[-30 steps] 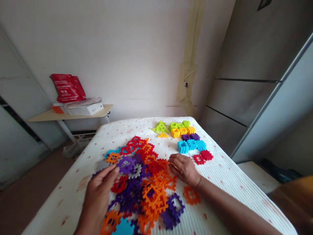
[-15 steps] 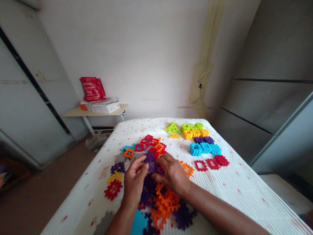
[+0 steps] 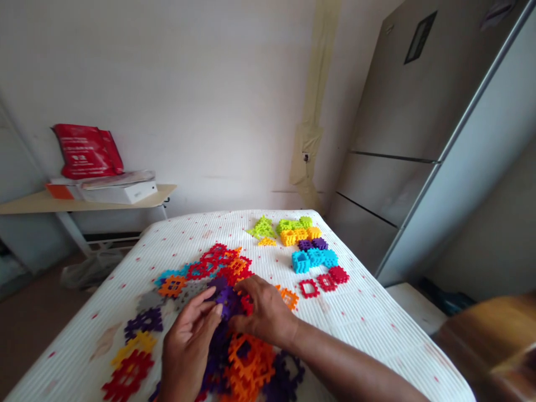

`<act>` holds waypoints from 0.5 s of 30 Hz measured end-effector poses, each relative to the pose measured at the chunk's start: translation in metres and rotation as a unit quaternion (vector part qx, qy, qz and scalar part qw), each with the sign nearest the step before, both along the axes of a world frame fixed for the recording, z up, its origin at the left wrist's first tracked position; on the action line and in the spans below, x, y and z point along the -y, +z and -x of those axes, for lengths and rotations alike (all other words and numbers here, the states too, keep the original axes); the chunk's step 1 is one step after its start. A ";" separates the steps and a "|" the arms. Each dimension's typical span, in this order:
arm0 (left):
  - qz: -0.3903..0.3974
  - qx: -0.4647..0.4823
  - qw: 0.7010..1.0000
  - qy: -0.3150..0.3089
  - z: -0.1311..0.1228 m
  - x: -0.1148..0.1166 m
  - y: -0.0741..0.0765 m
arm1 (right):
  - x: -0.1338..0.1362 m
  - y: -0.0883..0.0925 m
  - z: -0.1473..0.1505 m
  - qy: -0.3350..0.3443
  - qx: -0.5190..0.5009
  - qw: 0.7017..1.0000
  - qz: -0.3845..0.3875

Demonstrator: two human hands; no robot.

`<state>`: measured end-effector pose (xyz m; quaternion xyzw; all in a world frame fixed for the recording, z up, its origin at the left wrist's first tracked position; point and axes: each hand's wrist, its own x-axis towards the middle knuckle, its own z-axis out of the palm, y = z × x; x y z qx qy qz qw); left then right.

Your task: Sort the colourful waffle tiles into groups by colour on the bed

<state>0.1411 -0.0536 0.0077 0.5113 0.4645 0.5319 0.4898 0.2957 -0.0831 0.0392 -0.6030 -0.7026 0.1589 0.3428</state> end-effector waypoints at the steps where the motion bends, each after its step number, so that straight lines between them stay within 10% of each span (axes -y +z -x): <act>1: 0.005 0.008 1.000 0.004 0.001 0.000 0.000 | -0.001 0.001 -0.002 0.005 0.012 1.000 -0.010; 6: 0.008 0.038 0.999 0.018 0.005 -0.001 0.001 | -0.026 0.014 -0.059 -0.148 0.135 0.979 -0.048; 10: 0.005 0.038 0.999 0.023 0.007 -0.004 -0.004 | -0.054 0.021 -0.137 -0.380 0.223 0.893 0.087; 15: 0.005 0.032 0.999 0.012 0.007 -0.007 -0.012 | -0.074 0.018 -0.186 -0.412 0.241 0.854 0.205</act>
